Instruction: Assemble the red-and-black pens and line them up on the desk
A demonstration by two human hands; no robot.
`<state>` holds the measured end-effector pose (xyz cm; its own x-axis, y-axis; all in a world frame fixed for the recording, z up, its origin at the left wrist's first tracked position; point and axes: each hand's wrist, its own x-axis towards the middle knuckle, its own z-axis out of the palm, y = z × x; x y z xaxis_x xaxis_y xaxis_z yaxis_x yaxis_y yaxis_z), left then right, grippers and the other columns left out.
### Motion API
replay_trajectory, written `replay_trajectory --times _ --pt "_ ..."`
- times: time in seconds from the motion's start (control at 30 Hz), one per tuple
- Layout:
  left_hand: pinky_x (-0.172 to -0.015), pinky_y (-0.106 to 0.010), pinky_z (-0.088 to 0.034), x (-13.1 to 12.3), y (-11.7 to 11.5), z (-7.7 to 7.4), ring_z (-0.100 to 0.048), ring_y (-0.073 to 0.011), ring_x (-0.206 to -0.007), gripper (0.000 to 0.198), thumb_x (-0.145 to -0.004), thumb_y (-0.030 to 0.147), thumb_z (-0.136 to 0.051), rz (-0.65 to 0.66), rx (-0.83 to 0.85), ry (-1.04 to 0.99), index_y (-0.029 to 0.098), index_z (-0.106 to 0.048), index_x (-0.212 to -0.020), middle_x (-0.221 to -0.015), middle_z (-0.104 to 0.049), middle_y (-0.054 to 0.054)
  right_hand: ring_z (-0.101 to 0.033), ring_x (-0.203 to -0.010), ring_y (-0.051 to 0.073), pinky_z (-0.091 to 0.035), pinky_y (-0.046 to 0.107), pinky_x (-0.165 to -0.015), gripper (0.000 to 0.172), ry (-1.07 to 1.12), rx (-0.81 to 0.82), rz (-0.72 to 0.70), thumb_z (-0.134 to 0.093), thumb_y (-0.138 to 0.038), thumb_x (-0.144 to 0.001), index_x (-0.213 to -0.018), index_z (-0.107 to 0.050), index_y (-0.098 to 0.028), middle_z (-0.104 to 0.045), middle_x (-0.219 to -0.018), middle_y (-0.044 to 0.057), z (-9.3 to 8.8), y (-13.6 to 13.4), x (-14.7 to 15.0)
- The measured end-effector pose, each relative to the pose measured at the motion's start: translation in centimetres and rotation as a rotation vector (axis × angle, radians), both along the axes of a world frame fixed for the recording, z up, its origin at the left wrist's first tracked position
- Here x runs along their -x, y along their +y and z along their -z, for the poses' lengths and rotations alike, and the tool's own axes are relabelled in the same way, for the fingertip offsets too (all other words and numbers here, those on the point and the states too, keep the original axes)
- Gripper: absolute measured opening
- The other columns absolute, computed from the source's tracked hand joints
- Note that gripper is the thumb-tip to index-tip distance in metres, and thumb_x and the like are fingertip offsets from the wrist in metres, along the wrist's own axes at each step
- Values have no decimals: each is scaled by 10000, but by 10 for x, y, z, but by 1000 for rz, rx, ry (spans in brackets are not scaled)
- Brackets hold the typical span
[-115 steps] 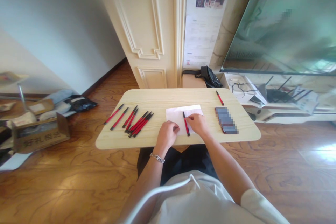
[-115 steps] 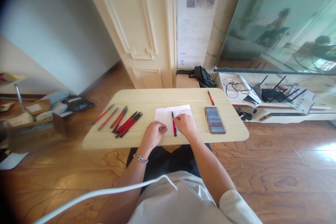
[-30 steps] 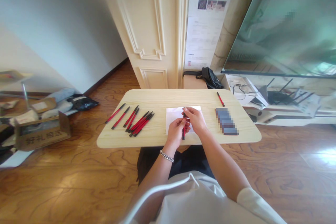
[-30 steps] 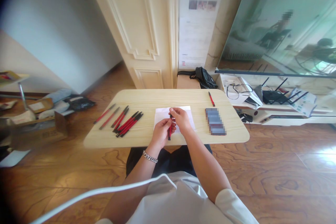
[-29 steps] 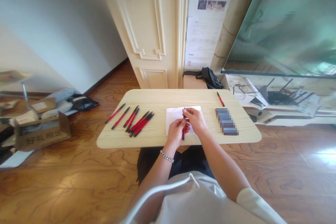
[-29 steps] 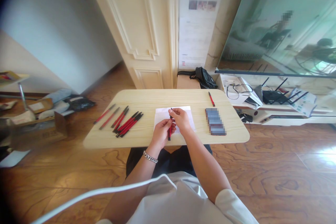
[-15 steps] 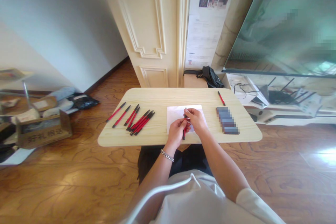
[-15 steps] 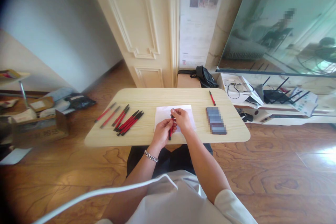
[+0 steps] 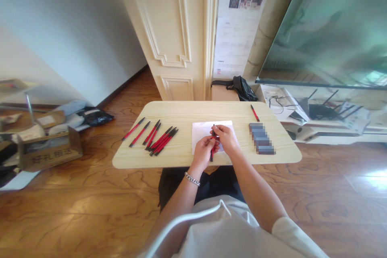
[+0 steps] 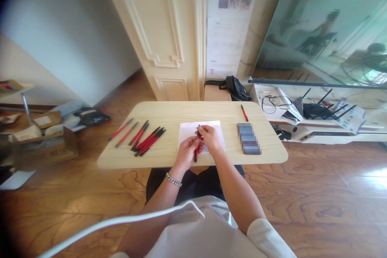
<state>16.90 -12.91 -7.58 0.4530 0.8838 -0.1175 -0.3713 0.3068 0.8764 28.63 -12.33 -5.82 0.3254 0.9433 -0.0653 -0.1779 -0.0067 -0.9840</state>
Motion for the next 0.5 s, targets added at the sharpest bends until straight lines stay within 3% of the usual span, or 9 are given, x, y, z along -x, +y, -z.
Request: replay_trajectory --times 0.13,0.3,0.5 --pt "-560 -228 -456 0 0 1 -592 -106 -586 380 -732 417 -737 0 -7 -13 132 -633 -961 -728 -655 -31 -561 -602 130 -394 229 -479 465 -12 5 3 -633 -583 -737 -919 -659 -156 -663 -789 50 -3 0 0" --pt "-549 -222 -452 -1 1 5 -587 -103 -577 376 -745 408 -731 -2 -20 -18 125 -622 -966 -730 -656 -40 -511 -538 107 -362 216 -451 405 -70 -13 46 -710 -530 -689 -833 -624 -161 -614 -677 8 -3 1 1" --pt "-550 -225 -454 -1 1 4 -592 -112 -586 374 -740 399 -738 -15 -17 -21 126 -628 -972 -723 -651 -42 -575 -612 134 -397 231 -479 437 49 5 -27 -645 -560 -737 -936 -659 -170 -678 -825 56 -5 -1 1"
